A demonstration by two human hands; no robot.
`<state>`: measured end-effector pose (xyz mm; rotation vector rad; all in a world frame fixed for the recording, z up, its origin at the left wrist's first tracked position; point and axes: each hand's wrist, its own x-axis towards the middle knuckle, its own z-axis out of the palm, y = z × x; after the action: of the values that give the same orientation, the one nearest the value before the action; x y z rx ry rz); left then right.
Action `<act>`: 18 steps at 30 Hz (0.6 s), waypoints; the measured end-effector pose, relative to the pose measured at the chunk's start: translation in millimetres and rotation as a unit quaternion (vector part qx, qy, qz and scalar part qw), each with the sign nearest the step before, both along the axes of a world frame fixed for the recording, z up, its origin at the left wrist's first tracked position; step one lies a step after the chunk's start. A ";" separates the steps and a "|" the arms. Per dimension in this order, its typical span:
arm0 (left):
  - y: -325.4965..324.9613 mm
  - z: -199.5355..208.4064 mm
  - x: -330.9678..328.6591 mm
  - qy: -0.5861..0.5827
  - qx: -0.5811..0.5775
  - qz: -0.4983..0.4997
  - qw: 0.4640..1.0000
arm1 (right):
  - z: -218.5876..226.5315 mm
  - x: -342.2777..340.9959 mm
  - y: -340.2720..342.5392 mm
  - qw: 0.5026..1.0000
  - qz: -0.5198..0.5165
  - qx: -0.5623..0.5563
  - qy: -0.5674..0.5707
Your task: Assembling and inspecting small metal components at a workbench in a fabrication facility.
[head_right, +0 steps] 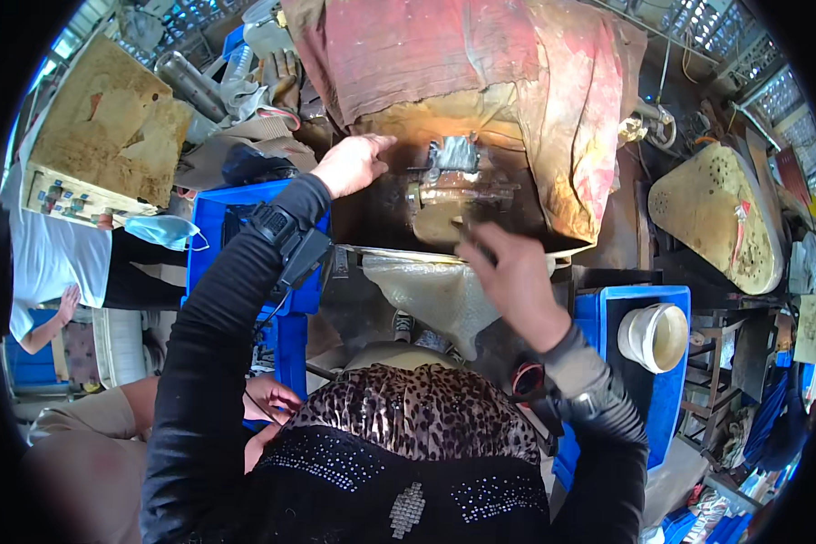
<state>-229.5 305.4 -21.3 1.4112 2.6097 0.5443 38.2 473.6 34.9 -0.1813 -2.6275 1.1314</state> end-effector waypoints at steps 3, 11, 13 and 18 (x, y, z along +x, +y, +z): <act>3.3 -26.8 10.2 0.091 -0.018 -0.076 0.993 | -22.7 36.0 -15.8 0.999 0.019 -0.011 0.026; 15.8 -62.5 29.8 0.054 -0.162 -0.143 0.975 | -57.2 71.7 -26.5 0.999 0.024 0.022 -0.025; 19.7 -68.1 25.6 0.073 -0.169 -0.156 0.970 | -59.3 72.2 -25.6 0.999 0.020 0.023 -0.028; 27.6 -81.7 17.5 0.114 -0.149 -0.176 0.966 | -63.0 71.6 -24.5 1.000 0.019 0.013 -0.011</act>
<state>-212.1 333.0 -102.9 1.8562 2.3758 -0.0566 109.8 449.1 -28.1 -0.1385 -2.6739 1.1137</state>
